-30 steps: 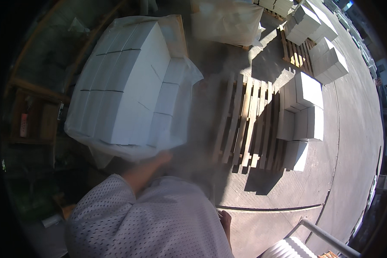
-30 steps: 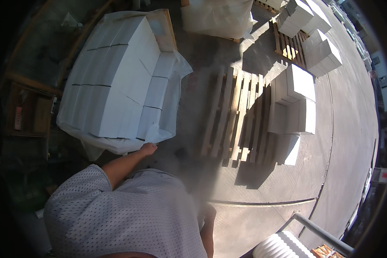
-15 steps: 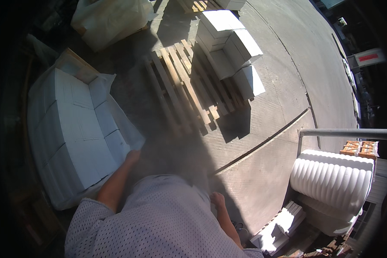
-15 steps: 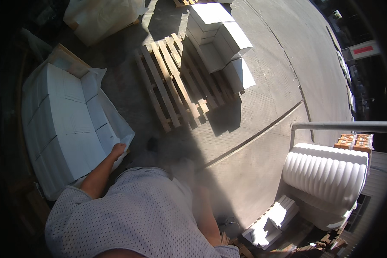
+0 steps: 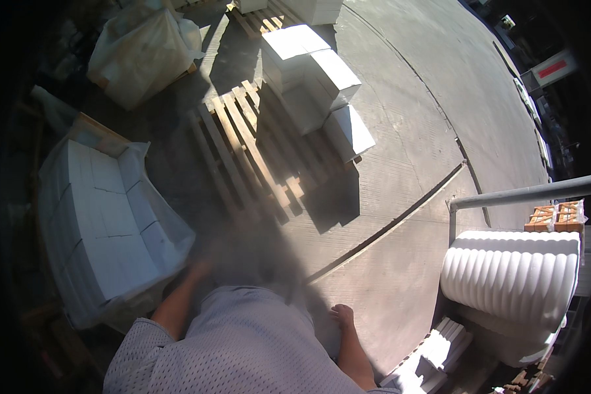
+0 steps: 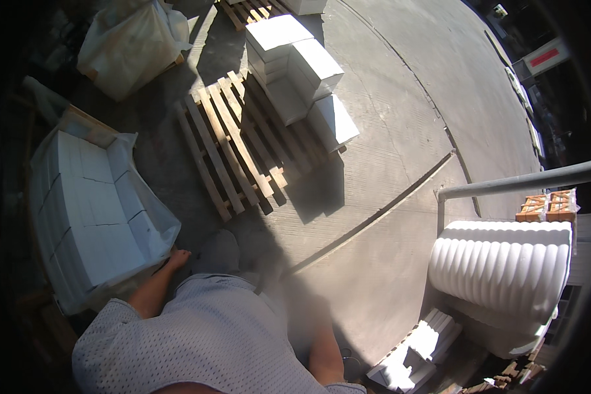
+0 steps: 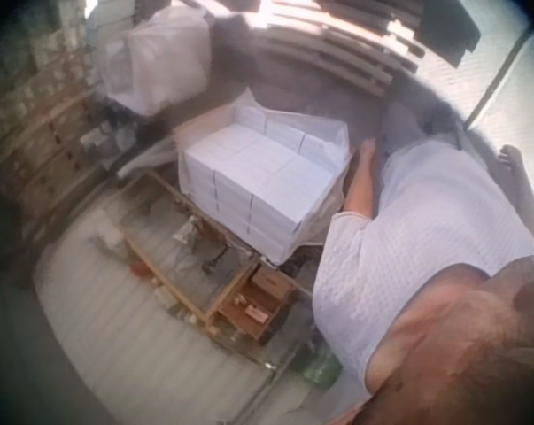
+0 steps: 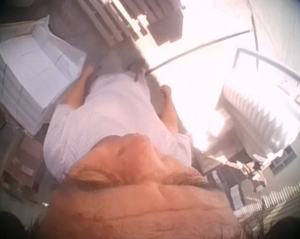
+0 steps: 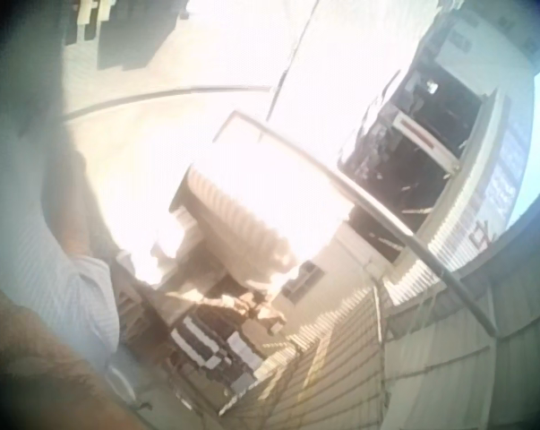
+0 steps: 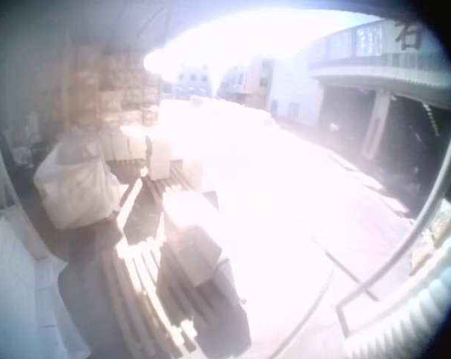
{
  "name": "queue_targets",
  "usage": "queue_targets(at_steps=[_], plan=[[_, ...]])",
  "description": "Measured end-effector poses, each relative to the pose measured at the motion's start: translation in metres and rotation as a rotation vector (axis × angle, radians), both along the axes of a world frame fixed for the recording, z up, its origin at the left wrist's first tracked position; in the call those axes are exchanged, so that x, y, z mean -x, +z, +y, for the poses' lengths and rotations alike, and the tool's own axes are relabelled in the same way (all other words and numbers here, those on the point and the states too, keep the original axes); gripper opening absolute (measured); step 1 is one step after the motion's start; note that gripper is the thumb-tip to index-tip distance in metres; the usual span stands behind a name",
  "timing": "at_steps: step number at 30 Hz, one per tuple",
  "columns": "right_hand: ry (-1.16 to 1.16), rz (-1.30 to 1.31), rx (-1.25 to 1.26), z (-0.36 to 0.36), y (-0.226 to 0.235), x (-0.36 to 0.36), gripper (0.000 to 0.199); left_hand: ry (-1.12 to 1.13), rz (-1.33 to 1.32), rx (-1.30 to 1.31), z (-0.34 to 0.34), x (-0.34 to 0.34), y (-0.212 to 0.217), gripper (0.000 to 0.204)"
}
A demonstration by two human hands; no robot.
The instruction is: The person repeatedly picks up white rectangular blocks from a pallet and places them onto a stack on another pallet. The person handles the blocks one at a time, moving between two pallets in a warehouse setting.
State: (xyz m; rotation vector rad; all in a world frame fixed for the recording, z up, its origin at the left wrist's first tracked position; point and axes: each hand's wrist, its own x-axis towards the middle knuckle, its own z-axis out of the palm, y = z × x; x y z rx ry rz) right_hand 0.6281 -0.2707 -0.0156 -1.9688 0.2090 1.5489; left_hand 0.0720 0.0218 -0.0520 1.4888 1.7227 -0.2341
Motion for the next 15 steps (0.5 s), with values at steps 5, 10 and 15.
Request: queue_targets(at_steps=[5, 10, 15], plan=[[0.016, -0.055, -0.176, 0.075, -0.016, -0.062, 0.030, -0.146, 0.090, 0.141, -0.002, -0.020, 0.023, 0.049], [0.035, -0.046, -0.341, 0.195, -0.003, -0.074, 0.031, -0.006, 0.134, 0.127, 0.059, -0.047, 0.001, 0.047], [0.210, -0.030, -0.501, 0.254, 0.001, -0.093, 0.035, -0.012, -0.154, -0.087, 0.159, -0.137, -0.006, 0.039]])
